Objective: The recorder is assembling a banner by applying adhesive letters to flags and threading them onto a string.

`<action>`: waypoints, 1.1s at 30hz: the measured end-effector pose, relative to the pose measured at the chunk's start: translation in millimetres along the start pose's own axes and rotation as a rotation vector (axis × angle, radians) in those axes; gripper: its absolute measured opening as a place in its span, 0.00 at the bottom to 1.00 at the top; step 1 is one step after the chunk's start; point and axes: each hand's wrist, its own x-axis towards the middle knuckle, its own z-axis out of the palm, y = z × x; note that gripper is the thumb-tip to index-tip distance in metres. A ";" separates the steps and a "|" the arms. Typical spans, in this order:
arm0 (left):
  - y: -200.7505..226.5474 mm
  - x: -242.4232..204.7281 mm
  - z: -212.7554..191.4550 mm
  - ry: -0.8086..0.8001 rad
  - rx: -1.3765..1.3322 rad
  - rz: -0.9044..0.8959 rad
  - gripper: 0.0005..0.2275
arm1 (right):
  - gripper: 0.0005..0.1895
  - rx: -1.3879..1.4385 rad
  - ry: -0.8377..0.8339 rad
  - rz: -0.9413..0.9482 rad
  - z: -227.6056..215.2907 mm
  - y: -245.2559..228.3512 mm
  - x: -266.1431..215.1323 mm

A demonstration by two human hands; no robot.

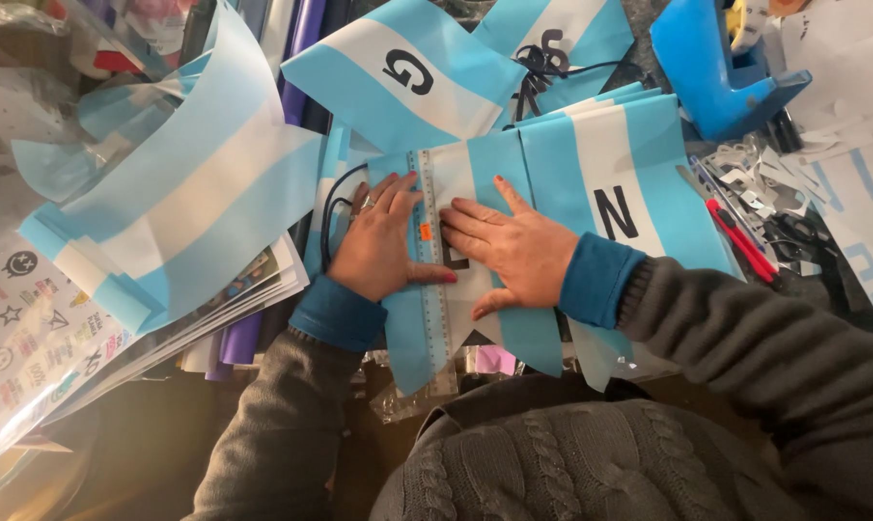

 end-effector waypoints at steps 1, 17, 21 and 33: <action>1.4 0.3 -0.9 0.000 0.000 0.000 0.52 | 0.58 0.000 0.000 0.000 -1.2 -1.1 -0.5; 6.6 1.9 -6.8 -0.039 0.016 -0.019 0.51 | 0.49 -0.029 0.032 -0.059 -12.1 -8.5 -41.4; 0.7 0.0 -1.2 -0.005 0.023 0.025 0.51 | 0.54 0.060 0.148 0.043 -11.3 -12.9 -26.0; 3.7 0.7 -1.2 -0.008 0.038 0.001 0.50 | 0.59 -0.267 -0.027 0.212 -8.2 -8.1 -10.9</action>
